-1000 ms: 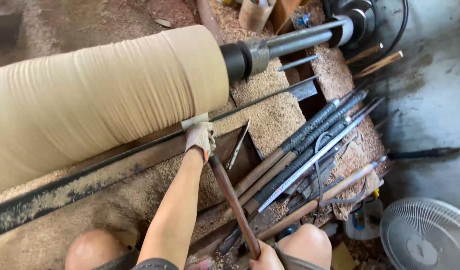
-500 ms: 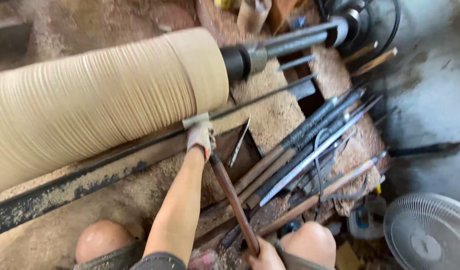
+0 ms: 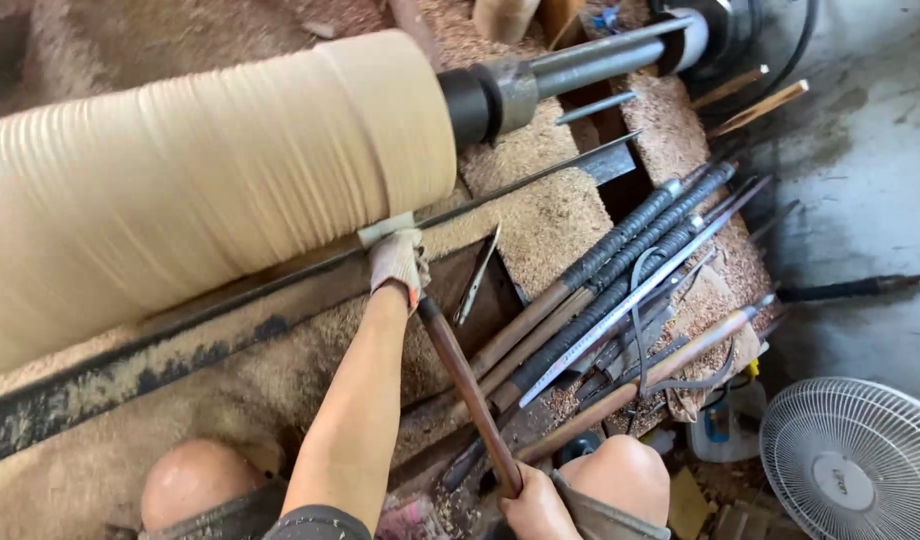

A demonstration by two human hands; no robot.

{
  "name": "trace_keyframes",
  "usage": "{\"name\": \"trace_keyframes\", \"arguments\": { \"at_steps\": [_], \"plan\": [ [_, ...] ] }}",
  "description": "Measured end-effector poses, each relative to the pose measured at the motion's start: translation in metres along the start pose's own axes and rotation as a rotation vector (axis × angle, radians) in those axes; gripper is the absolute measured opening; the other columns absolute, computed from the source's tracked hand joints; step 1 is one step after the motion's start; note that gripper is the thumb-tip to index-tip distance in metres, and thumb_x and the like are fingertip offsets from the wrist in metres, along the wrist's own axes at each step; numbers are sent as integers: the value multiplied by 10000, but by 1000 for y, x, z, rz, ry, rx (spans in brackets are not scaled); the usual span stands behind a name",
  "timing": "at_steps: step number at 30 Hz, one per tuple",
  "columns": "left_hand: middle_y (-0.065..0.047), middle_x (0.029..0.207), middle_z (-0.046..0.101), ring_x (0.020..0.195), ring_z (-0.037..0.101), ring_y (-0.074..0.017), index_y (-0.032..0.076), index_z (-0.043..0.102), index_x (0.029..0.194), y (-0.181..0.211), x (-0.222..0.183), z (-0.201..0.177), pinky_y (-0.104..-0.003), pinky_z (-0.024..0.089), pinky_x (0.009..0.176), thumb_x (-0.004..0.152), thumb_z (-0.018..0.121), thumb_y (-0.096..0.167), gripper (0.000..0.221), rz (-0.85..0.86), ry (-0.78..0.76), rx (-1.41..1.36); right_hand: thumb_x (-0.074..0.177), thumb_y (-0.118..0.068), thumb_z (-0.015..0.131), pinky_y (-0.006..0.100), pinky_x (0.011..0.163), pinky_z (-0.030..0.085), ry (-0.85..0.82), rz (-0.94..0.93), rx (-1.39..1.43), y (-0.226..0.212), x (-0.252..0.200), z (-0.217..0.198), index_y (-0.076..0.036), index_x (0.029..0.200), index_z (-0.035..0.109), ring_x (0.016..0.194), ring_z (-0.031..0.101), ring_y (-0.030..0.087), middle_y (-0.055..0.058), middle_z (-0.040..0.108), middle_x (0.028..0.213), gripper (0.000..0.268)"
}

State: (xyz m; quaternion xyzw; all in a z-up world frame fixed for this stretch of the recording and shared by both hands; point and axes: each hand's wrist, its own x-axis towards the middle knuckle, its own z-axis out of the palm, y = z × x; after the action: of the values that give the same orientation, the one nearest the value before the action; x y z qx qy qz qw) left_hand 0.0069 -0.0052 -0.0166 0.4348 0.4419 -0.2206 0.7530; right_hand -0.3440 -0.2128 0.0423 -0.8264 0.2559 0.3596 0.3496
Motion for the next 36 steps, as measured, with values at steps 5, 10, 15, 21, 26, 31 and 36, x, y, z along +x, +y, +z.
{"name": "trace_keyframes", "arguments": {
  "at_steps": [5,10,15,21,26,31,36],
  "plan": [
    [-74,573,520,397,471,-218,92,498,687,13,-15,-8,-362,389,377,889,647,194,271,-48,48,83,743,6,716,310,894,517,-107,135,101,-11,-13,9,-93,1259,652,873,639,136,76,654,819,529],
    [-80,578,553,405,503,-222,86,536,691,14,-6,-3,-363,411,377,885,641,184,241,-33,37,118,733,5,672,309,857,535,-4,61,29,-7,-4,15,-38,1130,696,827,642,149,121,644,774,400],
    [-68,571,525,390,451,-202,94,516,698,7,2,-6,-352,364,372,886,623,180,233,2,-17,74,755,-63,708,363,790,553,51,30,-33,-29,-13,12,-45,1064,707,739,627,196,151,613,741,309],
    [-77,545,515,379,451,-213,86,509,691,12,-14,-12,-362,361,376,908,605,207,266,-8,-10,119,737,-143,820,411,768,541,81,1,-56,-58,-32,7,-45,1043,649,749,638,327,187,665,782,363],
    [-90,528,496,371,444,-231,92,493,688,17,-1,-9,-374,360,374,931,581,234,295,-95,9,180,773,-143,786,458,786,538,149,-27,-92,-43,-12,21,-82,1072,684,895,682,422,244,697,855,322],
    [-73,555,546,391,488,-205,81,528,700,22,-11,-10,-361,407,387,935,610,216,283,-32,-2,211,807,-130,713,467,804,547,142,64,-72,-61,-20,19,-56,1027,672,870,708,433,264,678,855,235],
    [-76,570,563,395,483,-199,73,563,697,18,-15,-18,-356,399,388,900,630,170,235,-30,-5,200,777,-88,694,468,819,541,100,27,-78,-58,-26,19,-48,1016,667,922,704,431,266,691,862,244]
  ]
}}
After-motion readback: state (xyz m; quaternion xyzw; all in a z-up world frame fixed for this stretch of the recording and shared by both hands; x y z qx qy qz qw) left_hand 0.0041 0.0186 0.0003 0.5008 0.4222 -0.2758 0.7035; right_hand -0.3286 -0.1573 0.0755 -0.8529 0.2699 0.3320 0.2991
